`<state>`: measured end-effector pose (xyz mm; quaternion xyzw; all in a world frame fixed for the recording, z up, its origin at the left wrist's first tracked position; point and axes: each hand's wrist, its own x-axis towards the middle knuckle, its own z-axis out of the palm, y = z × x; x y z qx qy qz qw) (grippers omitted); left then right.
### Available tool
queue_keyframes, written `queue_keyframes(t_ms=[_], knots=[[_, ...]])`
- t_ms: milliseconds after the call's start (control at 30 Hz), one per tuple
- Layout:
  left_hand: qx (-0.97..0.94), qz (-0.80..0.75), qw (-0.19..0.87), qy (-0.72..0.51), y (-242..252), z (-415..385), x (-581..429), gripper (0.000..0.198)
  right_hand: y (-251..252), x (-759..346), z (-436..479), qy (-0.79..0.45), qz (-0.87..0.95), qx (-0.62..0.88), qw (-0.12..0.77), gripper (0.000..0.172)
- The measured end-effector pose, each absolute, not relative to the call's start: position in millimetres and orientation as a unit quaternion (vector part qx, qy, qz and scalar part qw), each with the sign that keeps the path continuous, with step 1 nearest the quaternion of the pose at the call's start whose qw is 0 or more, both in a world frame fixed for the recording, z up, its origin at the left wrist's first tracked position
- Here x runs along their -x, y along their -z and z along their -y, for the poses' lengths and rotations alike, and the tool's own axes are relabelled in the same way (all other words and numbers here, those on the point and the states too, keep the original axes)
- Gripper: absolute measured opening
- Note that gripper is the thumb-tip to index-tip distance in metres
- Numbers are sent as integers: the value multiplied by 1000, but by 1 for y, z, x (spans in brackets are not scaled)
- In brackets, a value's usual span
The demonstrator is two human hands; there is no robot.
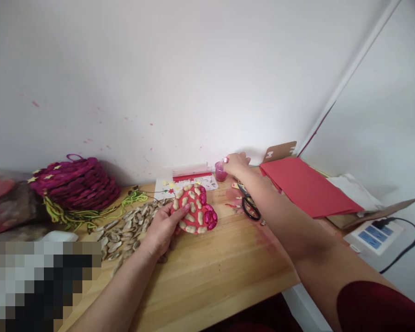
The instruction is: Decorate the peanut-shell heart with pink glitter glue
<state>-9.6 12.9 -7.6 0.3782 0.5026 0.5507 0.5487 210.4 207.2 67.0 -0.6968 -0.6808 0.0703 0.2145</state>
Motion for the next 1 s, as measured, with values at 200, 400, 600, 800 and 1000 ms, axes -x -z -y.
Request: queue_keyframes(t_ms=[200, 400, 600, 800, 1000], knots=[[-365, -512, 545, -555, 1, -11, 6, 56, -63, -202, -210, -61, 689, 700, 176, 22], [-396, -506, 534, -550, 1, -10, 6, 56, -64, -205, -202, -63, 682, 696, 215, 23], [-453, -533, 476, -533, 0, -9, 6, 56, -72, -223, -179, -61, 660, 671, 333, 27], [-465, -550, 432, -542, 1, -7, 7, 54, -71, -227, -119, -177, 642, 494, 558, 35], [-484, -541, 408, -554, 2, -2, 5, 47, -59, -211, -66, -231, 685, 337, 602, 22]])
